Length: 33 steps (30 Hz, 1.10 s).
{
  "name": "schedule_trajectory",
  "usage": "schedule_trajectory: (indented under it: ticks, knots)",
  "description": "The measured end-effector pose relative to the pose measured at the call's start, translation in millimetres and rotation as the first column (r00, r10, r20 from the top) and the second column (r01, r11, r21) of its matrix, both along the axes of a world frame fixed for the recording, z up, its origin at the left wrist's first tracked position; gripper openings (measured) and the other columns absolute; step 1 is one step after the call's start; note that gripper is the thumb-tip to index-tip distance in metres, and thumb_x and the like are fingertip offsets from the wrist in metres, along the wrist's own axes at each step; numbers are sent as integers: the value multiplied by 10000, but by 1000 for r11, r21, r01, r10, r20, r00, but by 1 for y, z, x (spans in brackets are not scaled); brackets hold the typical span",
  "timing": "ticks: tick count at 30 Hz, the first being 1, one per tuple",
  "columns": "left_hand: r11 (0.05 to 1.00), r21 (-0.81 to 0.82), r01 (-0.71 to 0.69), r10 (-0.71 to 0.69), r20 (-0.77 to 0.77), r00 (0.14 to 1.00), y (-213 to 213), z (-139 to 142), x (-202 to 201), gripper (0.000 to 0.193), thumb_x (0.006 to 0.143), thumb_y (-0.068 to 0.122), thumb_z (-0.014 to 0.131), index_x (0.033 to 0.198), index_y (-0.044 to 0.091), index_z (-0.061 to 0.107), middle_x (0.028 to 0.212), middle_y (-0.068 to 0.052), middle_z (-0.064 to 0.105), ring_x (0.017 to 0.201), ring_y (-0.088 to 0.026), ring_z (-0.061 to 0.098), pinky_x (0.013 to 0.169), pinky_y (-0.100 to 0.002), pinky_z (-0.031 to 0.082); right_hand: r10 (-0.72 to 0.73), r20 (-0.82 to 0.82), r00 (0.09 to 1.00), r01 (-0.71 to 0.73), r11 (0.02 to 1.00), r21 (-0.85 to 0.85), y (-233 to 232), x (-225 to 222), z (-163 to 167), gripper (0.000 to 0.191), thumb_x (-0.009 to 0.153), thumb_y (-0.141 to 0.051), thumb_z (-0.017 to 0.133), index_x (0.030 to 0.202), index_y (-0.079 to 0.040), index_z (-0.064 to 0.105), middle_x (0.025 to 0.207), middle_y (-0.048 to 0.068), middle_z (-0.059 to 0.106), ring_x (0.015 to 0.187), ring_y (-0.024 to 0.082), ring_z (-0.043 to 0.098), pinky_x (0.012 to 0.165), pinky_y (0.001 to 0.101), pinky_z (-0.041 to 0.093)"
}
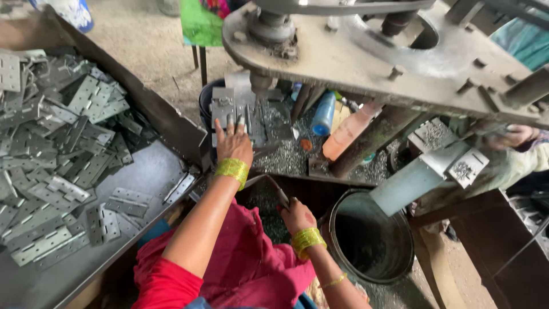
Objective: The person repeatedly places small metal plates into a manual punch press, operates the lever to punch holes, and removes the finished pieces. The person handles the plates one at a time and maintains a steady rhythm throughout the clip.
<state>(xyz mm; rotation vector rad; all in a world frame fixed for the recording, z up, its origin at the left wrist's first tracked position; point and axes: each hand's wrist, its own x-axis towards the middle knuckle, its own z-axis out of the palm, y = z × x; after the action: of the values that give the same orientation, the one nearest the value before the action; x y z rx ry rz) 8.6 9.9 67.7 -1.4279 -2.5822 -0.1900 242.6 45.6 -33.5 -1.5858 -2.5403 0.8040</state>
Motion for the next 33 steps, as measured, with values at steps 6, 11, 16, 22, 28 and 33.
schedule_trajectory:
  ticks: [6,11,16,22,28,33]
  knots:
    - [999,-33,-17,19,60,998,8,10,-5,338,961,171,483,1134,70,756,1600,-52,411,1535,-308,259,1225,-592,-22,62,-80,995,-60,998,32,13,-6,6,422,858,-456,658,1113,-122,700,936,207,741,938,392,726,808,486,556]
    - [998,-51,-29,29,-1,1000,12,7,0,357,974,152,490,1212,72,743,1596,-57,451,1531,-295,295,1249,-604,-10,-22,-50,999,22,1000,-3,-10,6,-5,403,882,-458,651,1125,-139,684,921,199,745,941,387,723,808,491,552]
    - [996,-85,0,5,62,998,3,19,1,327,947,158,497,1139,100,756,1595,-62,413,1528,-303,261,1215,-598,-23,60,-20,998,-59,995,77,6,-7,20,393,882,-453,661,1091,-120,675,932,200,736,954,397,705,808,503,541]
    - [998,-60,17,-12,80,997,3,8,-2,321,991,140,481,1139,78,758,1602,-88,431,1530,-298,282,1262,-598,-29,42,-46,998,-40,999,31,7,-4,5,398,863,-455,661,1085,-125,679,951,228,720,966,418,691,818,511,548]
    - [990,140,27,-27,-4,1000,6,-8,1,357,930,150,520,1195,44,734,1571,-95,454,1504,-304,302,1228,-595,2,51,-23,998,-49,994,99,-2,8,-14,367,867,-408,633,1051,-93,671,941,223,732,955,427,694,813,525,546]
    - [994,-105,-4,15,104,994,-1,10,2,334,961,132,497,1189,77,735,1612,-67,409,1553,-302,227,1241,-585,-19,74,7,997,-75,992,103,14,-7,15,379,875,-439,638,1052,-106,675,938,209,730,945,418,698,813,524,546]
